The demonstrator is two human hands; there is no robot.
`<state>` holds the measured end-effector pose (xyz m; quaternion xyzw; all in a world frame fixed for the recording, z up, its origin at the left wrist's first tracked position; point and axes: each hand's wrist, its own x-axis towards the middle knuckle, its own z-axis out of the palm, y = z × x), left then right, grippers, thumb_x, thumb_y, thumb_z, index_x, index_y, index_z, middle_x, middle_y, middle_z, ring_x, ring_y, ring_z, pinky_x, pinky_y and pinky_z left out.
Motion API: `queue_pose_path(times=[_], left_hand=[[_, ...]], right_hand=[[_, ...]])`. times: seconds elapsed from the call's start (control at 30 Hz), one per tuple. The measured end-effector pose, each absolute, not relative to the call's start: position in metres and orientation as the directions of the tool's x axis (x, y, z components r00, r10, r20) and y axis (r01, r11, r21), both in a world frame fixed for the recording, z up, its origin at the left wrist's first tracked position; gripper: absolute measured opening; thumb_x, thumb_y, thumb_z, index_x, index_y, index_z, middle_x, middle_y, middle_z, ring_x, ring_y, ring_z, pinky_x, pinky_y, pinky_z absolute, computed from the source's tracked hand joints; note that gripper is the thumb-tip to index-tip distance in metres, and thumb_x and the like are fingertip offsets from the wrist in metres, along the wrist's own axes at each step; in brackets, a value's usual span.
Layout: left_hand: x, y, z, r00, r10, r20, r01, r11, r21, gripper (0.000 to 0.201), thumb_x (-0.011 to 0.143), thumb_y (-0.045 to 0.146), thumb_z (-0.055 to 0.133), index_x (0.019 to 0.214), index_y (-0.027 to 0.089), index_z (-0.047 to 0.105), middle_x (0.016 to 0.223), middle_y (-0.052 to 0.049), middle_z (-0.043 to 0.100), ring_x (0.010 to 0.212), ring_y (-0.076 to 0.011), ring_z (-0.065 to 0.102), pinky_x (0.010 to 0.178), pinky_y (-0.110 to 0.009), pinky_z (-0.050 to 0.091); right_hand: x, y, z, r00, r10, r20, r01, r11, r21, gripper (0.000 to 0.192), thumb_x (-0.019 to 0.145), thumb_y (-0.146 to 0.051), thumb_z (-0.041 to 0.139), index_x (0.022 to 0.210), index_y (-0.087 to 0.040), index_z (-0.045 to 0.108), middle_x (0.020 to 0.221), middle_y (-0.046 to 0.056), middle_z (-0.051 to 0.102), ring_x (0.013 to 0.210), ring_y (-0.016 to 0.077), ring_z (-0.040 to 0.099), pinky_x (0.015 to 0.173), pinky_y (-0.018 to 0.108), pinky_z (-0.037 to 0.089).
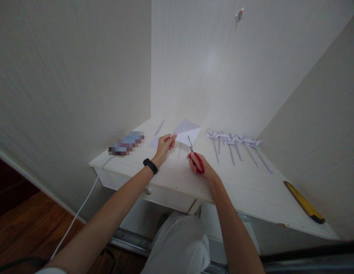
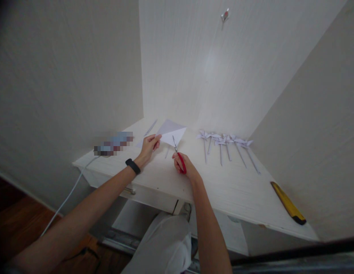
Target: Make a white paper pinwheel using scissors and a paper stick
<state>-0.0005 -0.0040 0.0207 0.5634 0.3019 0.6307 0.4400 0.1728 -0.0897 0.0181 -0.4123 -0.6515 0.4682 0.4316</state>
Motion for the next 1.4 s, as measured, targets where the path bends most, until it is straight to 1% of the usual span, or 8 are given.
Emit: queue_pose_path(times=[0.23,0.4,0.5,0.7,0.83,0.97,1.23,1.4], left_hand=[[-0.0004,-0.0055,0.0221,0.015,0.895,0.445,-0.208,-0.433,0.877,0.044,0.076,0.049,0.062,0.052,0.016,0.048,0.044,0.003,0.045,0.038,-0.0046,0.033,0.039,-0.021,0.022],[-0.0002,-0.0068,0.0234,0.009,0.891,0.454,-0.222,-0.441,0.870,0.044,0.076,0.049,0.062,0.051,0.016,0.047,0.045,0.003,0.045,0.039,-0.0045,0.033,0.039,-0.021,0.022],[-0.0002,-0.0082,0.0246,-0.005,0.889,0.458,-0.216,-0.449,0.867,0.045,0.076,0.051,0.062,0.052,0.016,0.048,0.045,0.003,0.046,0.039,-0.0047,0.034,0.038,-0.021,0.022],[-0.0003,-0.0093,0.0262,0.011,0.885,0.466,-0.207,-0.454,0.867,0.045,0.075,0.051,0.063,0.052,0.016,0.048,0.044,0.003,0.046,0.039,-0.0047,0.034,0.039,-0.021,0.022],[-0.0001,-0.0079,0.0259,0.034,0.885,0.465,-0.196,-0.450,0.871,0.045,0.075,0.052,0.063,0.051,0.016,0.047,0.043,0.003,0.046,0.038,-0.0047,0.034,0.039,-0.021,0.022],[-0.0002,-0.0063,0.0244,0.041,0.892,0.450,-0.193,-0.435,0.880,0.046,0.074,0.052,0.064,0.051,0.016,0.048,0.043,0.003,0.046,0.038,-0.0045,0.034,0.039,-0.021,0.023],[-0.0008,-0.0071,0.0244,0.067,0.894,0.442,-0.207,-0.421,0.883,0.043,0.074,0.049,0.064,0.053,0.016,0.049,0.043,0.003,0.046,0.038,-0.0049,0.035,0.039,-0.021,0.023],[-0.0010,-0.0075,0.0245,0.085,0.890,0.448,-0.200,-0.425,0.883,0.042,0.076,0.049,0.063,0.053,0.016,0.050,0.044,0.003,0.046,0.039,-0.0046,0.035,0.039,-0.020,0.022]], right_hand=[[0.1743,-0.0901,0.0187,-0.304,0.936,0.174,0.153,0.229,-0.961,0.040,0.087,-0.058,0.040,0.088,-0.019,0.050,0.047,-0.008,0.042,0.037,0.0090,0.036,0.039,0.022,0.031],[0.1735,-0.0882,0.0178,-0.277,0.945,0.172,0.172,0.225,-0.959,0.040,0.087,-0.058,0.040,0.086,-0.019,0.050,0.046,-0.008,0.042,0.036,0.0089,0.036,0.038,0.022,0.030],[0.1728,-0.0860,0.0177,-0.256,0.955,0.147,0.197,0.201,-0.960,0.042,0.085,-0.060,0.041,0.082,-0.019,0.049,0.043,-0.007,0.041,0.034,0.0089,0.035,0.036,0.022,0.027],[0.1727,-0.0860,0.0165,-0.268,0.952,0.150,0.147,0.194,-0.970,0.043,0.084,-0.062,0.040,0.082,-0.020,0.048,0.042,-0.008,0.039,0.033,0.0081,0.032,0.035,0.022,0.024],[0.1729,-0.0863,0.0148,-0.290,0.943,0.161,0.149,0.210,-0.966,0.045,0.085,-0.065,0.036,0.080,-0.021,0.046,0.043,-0.008,0.038,0.033,0.0079,0.031,0.035,0.022,0.023],[0.1731,-0.0865,0.0145,-0.308,0.937,0.167,0.142,0.219,-0.965,0.047,0.084,-0.067,0.036,0.081,-0.021,0.045,0.044,-0.009,0.037,0.033,0.0076,0.030,0.034,0.022,0.023],[0.1732,-0.0869,0.0119,-0.308,0.939,0.154,0.103,0.194,-0.976,0.046,0.084,-0.067,0.038,0.081,-0.022,0.043,0.046,-0.009,0.036,0.033,0.0072,0.030,0.034,0.021,0.024],[0.1735,-0.0864,0.0118,-0.313,0.939,0.145,0.127,0.193,-0.973,0.047,0.085,-0.068,0.035,0.079,-0.022,0.044,0.046,-0.008,0.037,0.034,0.0076,0.030,0.034,0.021,0.024]])
